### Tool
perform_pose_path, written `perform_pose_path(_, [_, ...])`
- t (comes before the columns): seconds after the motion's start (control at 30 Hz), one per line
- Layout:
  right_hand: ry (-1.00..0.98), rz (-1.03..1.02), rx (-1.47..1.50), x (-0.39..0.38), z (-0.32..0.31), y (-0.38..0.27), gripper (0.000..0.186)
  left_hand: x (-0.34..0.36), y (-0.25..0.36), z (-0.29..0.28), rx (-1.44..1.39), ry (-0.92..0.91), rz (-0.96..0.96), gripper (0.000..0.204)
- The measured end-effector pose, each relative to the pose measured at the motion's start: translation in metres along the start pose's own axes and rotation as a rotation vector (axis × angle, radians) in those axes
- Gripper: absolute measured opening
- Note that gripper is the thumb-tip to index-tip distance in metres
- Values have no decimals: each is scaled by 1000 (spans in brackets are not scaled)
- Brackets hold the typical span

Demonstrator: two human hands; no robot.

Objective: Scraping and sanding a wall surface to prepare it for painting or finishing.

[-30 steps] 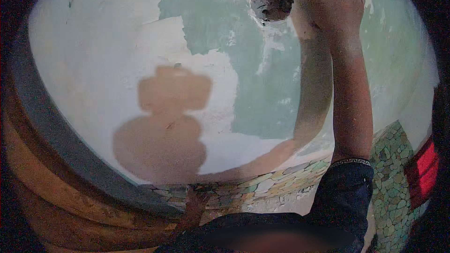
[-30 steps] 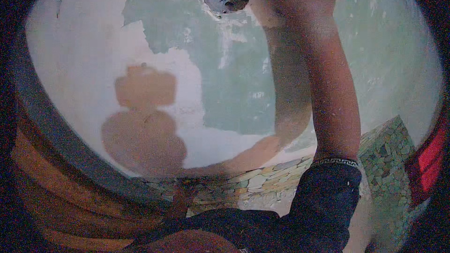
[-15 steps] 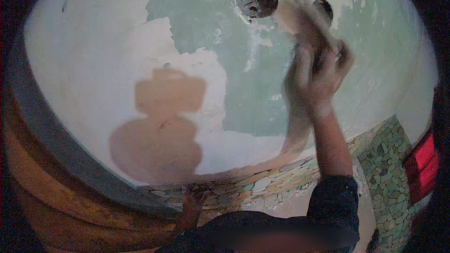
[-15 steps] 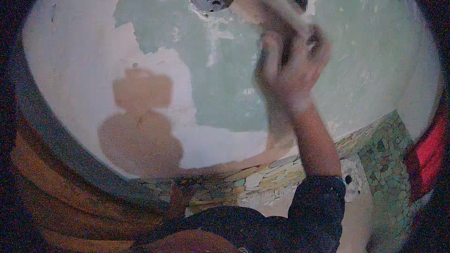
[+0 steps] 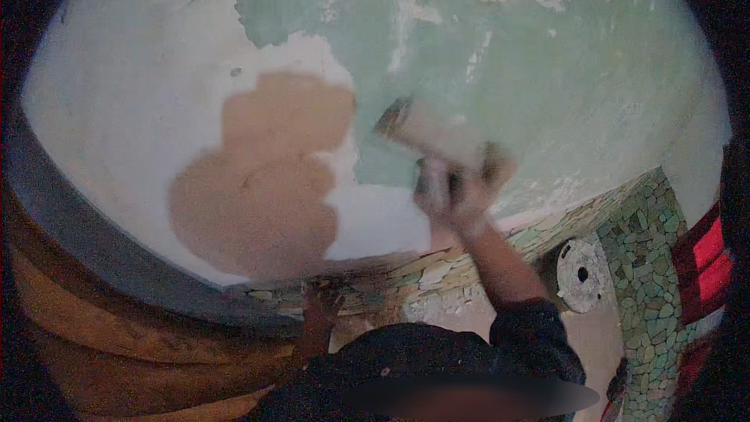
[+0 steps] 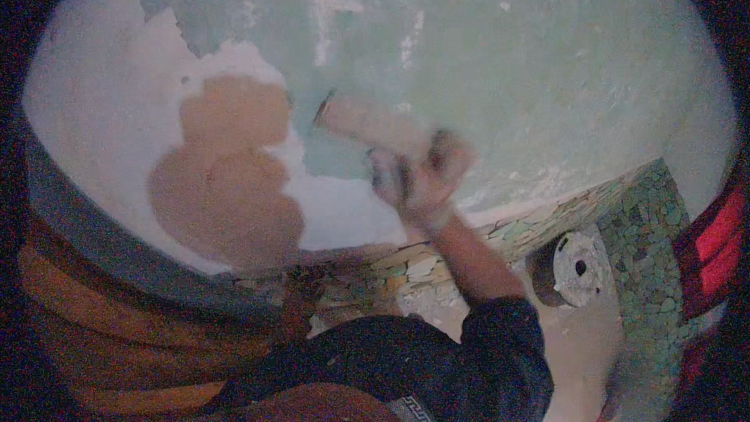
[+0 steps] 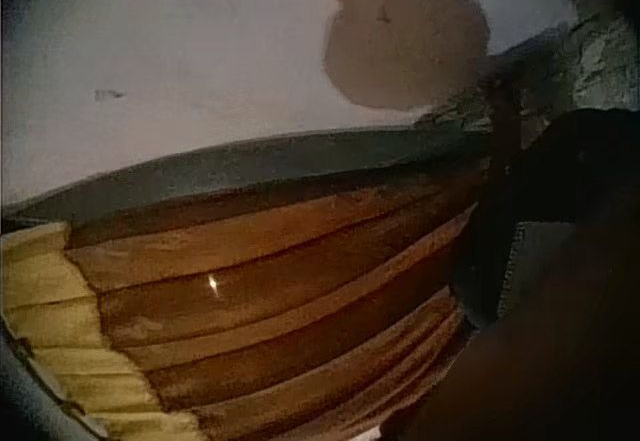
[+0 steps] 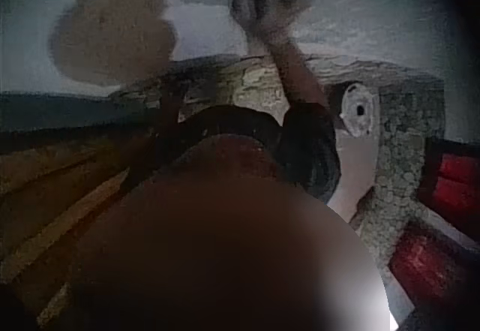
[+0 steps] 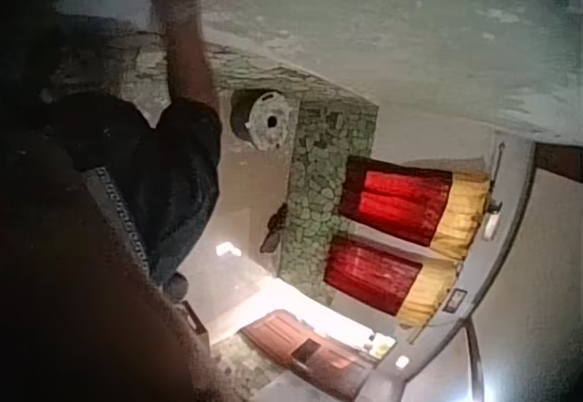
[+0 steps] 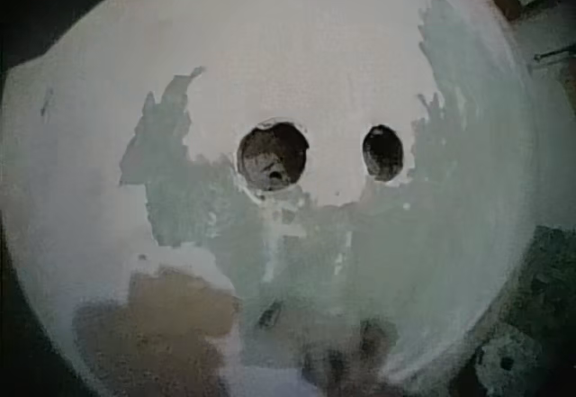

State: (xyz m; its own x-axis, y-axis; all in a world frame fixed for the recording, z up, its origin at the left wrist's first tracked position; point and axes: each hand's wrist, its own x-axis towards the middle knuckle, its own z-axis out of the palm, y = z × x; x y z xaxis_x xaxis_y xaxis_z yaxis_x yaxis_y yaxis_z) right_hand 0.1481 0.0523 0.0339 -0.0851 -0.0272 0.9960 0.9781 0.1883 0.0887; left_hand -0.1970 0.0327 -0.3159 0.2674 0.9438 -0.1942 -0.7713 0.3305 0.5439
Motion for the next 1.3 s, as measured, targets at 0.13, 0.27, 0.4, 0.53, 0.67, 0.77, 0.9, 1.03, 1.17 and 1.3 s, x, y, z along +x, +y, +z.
perform_pose_path(0.13, [-119, 5, 143, -65, -4, -36, 27, 9, 10, 8, 80, 306, -156, 71])
perform_pose_path(0.27, [79, 209, -161, 31, -7, 21, 25, 19, 5, -12, -23, 396, -221, 72])
perform_pose_path(0.4, [261, 60, -171, 127, 7, 51, 25, 27, -4, -46, 390, 207, -76, 65])
perform_pose_path(0.53, [-118, 45, -100, 59, 21, -24, 18, 32, 0, -38, 758, -18, 24, 58])
perform_pose_path(0.67, [-110, -68, 225, -72, 18, -68, 25, 16, 7, 8, -22, 303, -213, 56])
perform_pose_path(0.77, [-67, 1, 160, -107, 2, -37, 25, 0, 15, 31, 3, 172, -140, 59])
perform_pose_path(0.9, [154, 171, -59, -40, -7, 24, 29, 0, 20, 30, 63, 289, -199, 60])
perform_pose_path(1.03, [237, 262, -74, 48, -1, 54, 34, 12, 14, 14, 71, 288, -233, 57])
perform_pose_path(1.17, [126, 242, -138, 44, 1, 56, 36, 13, 6, 12, 159, 386, -250, 55])
perform_pose_path(1.3, [134, 203, -76, -48, -15, 48, 26, 5, 3, 19, 222, 312, -223, 56])
